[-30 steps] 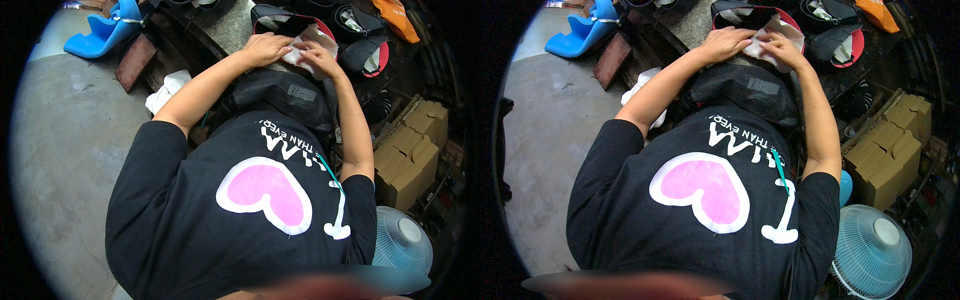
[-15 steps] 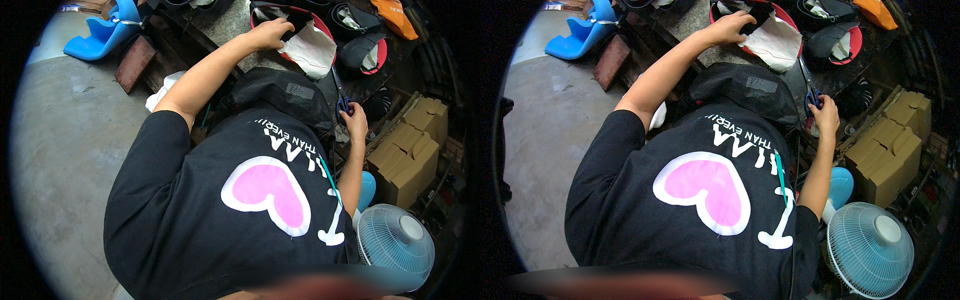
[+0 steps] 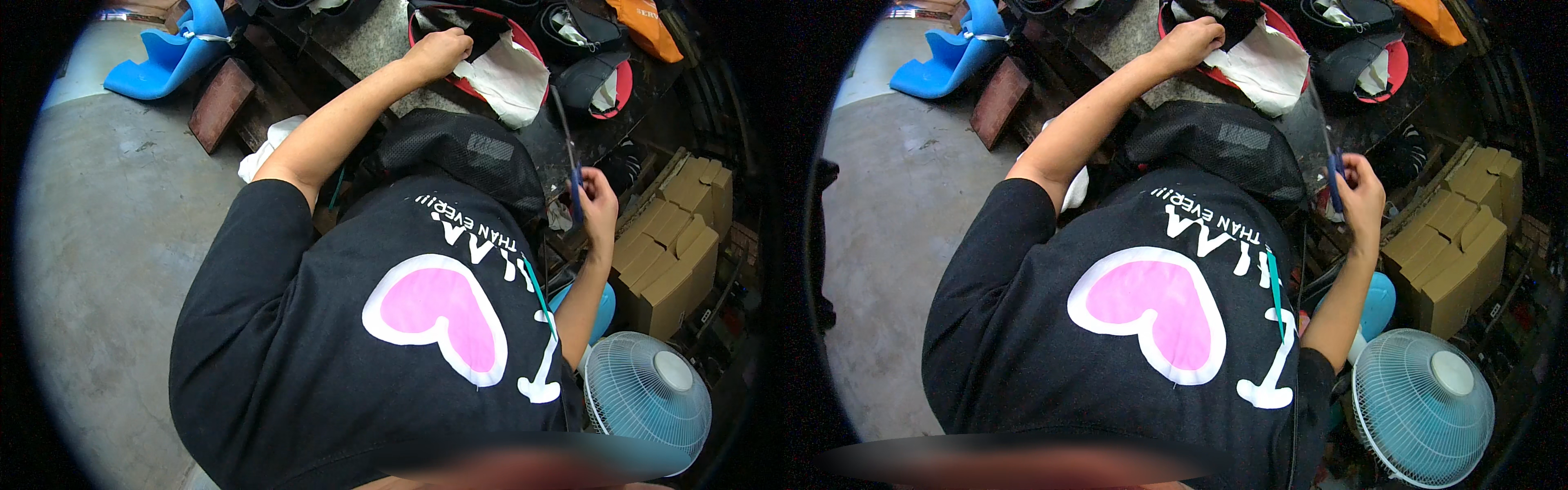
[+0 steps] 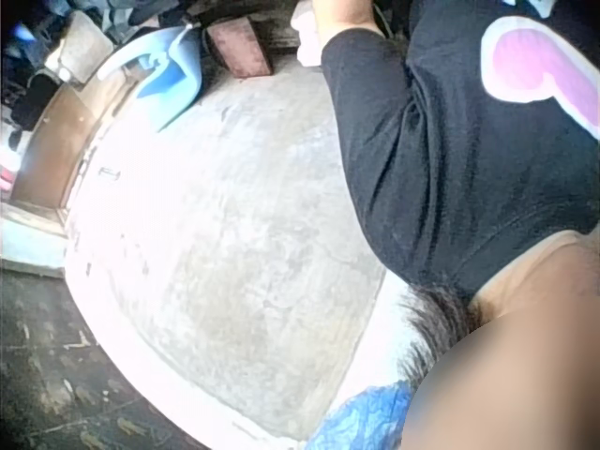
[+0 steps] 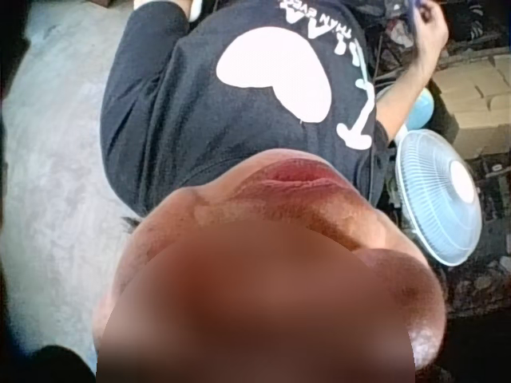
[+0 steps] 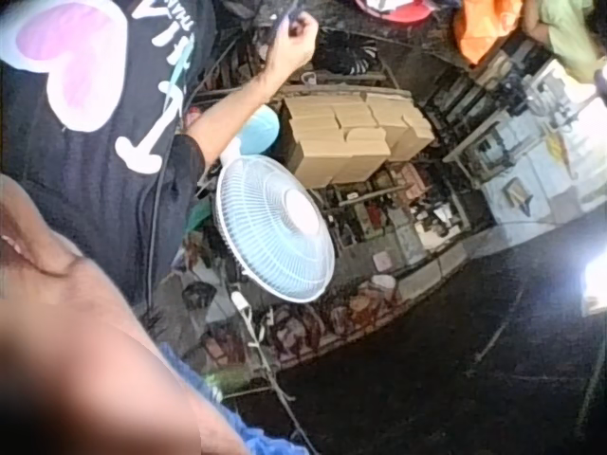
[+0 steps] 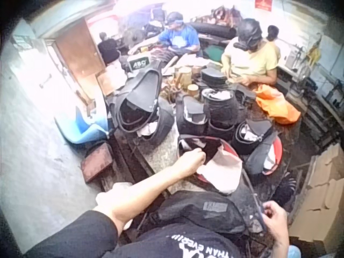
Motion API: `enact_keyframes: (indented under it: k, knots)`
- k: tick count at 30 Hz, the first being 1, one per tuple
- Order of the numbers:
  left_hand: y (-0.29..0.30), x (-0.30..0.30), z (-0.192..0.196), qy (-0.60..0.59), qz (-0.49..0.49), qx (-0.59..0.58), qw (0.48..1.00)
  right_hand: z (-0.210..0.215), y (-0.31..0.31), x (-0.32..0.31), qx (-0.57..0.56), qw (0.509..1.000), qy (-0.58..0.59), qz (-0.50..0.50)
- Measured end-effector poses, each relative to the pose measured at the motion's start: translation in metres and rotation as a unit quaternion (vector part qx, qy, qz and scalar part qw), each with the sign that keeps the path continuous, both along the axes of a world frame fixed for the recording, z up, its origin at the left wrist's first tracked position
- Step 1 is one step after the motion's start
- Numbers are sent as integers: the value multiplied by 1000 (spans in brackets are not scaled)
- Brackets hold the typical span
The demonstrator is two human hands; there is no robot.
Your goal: The person uses scissors to trim excess white lining fabric from the interior of several small black bags with red interiors. They handle each bag one at a time, cutting along the edges and removing loose fabric pieces.
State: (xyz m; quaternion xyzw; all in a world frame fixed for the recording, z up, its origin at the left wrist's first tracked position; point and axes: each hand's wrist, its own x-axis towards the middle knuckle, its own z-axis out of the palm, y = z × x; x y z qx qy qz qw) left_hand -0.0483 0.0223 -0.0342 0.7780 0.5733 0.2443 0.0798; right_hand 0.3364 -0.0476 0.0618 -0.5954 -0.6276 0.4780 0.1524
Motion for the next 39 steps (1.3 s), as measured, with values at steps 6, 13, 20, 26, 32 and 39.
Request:
enact_keyframes:
  k: [6,13,20,26,32,39]
  knots:
    - [1,0,-3,-11,12,-1,1000,7,40,-95,200,911,-318,169]
    - [0,3,-1,-11,26,3,1000,-6,52,-130,207,901,-320,208]
    - [0,3,0,5,21,5,1000,-20,53,-130,191,913,-305,195]
    - [2,3,-6,-3,35,9,999,-11,41,-102,98,946,-271,147]
    - [5,1,-3,-13,39,-5,999,-13,48,-120,203,910,-312,185]
    - [3,3,-4,-25,52,0,998,-26,56,-127,192,910,-306,205]
